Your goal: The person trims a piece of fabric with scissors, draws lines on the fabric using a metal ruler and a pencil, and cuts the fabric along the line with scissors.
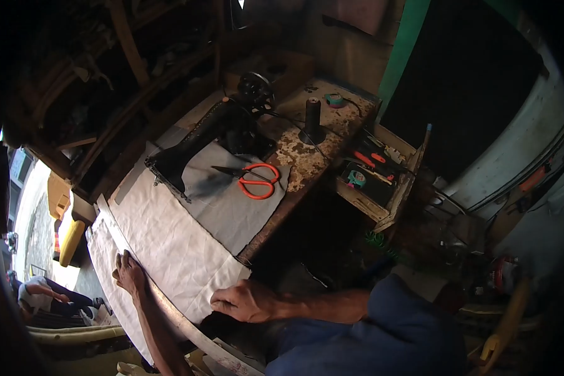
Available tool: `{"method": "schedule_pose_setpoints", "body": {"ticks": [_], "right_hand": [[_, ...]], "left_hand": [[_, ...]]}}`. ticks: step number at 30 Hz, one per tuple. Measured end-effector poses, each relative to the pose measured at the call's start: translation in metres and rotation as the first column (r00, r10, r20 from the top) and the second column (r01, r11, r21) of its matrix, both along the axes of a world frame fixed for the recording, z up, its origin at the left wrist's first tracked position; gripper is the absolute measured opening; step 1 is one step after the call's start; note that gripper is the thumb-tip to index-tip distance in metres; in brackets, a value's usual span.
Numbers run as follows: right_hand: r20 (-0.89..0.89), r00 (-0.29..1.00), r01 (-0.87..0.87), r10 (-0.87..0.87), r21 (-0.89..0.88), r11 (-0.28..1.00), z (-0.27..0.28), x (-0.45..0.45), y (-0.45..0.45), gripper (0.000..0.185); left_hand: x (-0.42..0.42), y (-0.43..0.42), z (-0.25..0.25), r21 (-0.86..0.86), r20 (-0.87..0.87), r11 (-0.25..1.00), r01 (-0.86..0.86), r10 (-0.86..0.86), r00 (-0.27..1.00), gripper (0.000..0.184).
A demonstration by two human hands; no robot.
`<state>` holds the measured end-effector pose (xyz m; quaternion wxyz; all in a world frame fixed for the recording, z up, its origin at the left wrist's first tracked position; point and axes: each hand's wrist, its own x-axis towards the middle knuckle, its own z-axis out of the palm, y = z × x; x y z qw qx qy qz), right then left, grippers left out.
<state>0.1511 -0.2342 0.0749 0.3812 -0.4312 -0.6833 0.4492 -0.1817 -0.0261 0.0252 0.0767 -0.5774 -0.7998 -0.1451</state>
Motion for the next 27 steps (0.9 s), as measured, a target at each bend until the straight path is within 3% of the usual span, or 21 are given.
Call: {"method": "schedule_pose_setpoints", "body": {"ticks": [1, 2, 4, 5, 7, 8, 10, 11, 13, 14, 16, 20, 22, 24, 26, 27], "right_hand": [[0.000, 0.990, 0.143, -0.143, 0.004, 0.990, 0.018, 0.037, 0.013, 0.023], [0.008, 0.950, 0.310, -0.313, 0.121, 0.943, 0.022, 0.076, 0.027, 0.023], [-0.015, 0.739, 0.667, -0.673, 0.155, 0.729, 0.040, 0.163, 0.049, 0.022], [0.073, 0.569, 0.792, -0.819, 0.220, 0.570, 0.043, 0.209, 0.056, 0.023], [0.180, 0.267, 0.861, -0.947, 0.397, 0.319, 0.044, 0.295, 0.061, 0.023], [0.136, 0.215, 0.875, -0.967, 0.414, 0.252, 0.041, 0.334, 0.064, 0.023], [0.221, 0.128, 0.892, -0.967, 0.400, 0.210, 0.023, 0.409, 0.073, 0.023], [0.222, 0.118, 0.896, -0.968, 0.397, 0.200, 0.013, 0.439, 0.080, 0.023], [0.502, 0.178, 0.932, -0.847, 0.190, 0.309, -0.008, 0.485, 0.090, 0.024], [0.501, 0.176, 0.935, -0.847, 0.185, 0.303, -0.017, 0.499, 0.092, 0.024], [0.706, 0.196, 0.864, -0.680, 0.204, 0.461, -0.030, 0.514, 0.095, 0.025], [0.686, 0.278, 0.827, -0.673, 0.186, 0.531, -0.023, 0.503, 0.100, 0.025], [0.538, 0.204, 0.867, -0.818, 0.289, 0.406, -0.004, 0.476, 0.096, 0.025], [0.474, 0.217, 0.842, -0.854, 0.352, 0.409, 0.009, 0.457, 0.094, 0.026], [0.429, 0.341, 0.854, -0.837, 0.230, 0.466, 0.028, 0.437, 0.092, 0.026], [0.386, 0.357, 0.829, -0.851, 0.290, 0.479, 0.030, 0.428, 0.091, 0.026]], "left_hand": [[-0.005, 0.004, -0.008, 0.003, -0.024, 1.000, 0.031, -0.031, 0.999, 0.039], [-0.016, 0.006, -0.016, 0.005, -0.052, 0.998, 0.060, -0.060, 0.997, 0.040], [-0.027, 0.013, -0.022, -0.030, 0.026, 0.992, 0.119, -0.119, 0.993, 0.042], [-0.030, 0.013, -0.024, -0.036, 0.041, 0.990, 0.136, -0.134, 0.990, 0.042], [-0.026, 0.014, -0.019, -0.056, 0.037, 0.992, 0.115, -0.113, 0.993, 0.042], [-0.021, 0.011, -0.015, -0.079, 0.015, 0.994, 0.082, -0.081, 0.997, 0.042], [-0.019, 0.011, -0.010, -0.096, 0.018, 0.990, 0.099, -0.098, 0.995, 0.042], [-0.026, 0.015, -0.017, -0.067, 0.039, 0.986, 0.152, -0.150, 0.988, 0.042], [-0.051, 0.023, -0.030, 0.010, 0.087, 0.964, 0.264, -0.264, 0.960, 0.041], [-0.051, 0.022, -0.029, 0.017, 0.072, 0.963, 0.271, -0.271, 0.960, 0.041], [-0.049, 0.022, -0.024, -0.007, 0.140, 0.959, 0.285, -0.281, 0.949, 0.043], [-0.041, 0.014, -0.021, -0.088, 0.077, 0.973, 0.212, -0.206, 0.976, 0.046], [-0.044, 0.014, -0.024, -0.095, 0.043, 0.976, 0.197, -0.194, 0.980, 0.046], [-0.051, 0.016, -0.030, -0.087, 0.038, 0.975, 0.204, -0.202, 0.979, 0.046], [-0.054, 0.016, -0.030, -0.073, 0.032, 0.973, 0.220, -0.218, 0.975, 0.046], [-0.053, 0.015, -0.029, -0.074, 0.040, 0.972, 0.222, -0.220, 0.975, 0.046]]}}
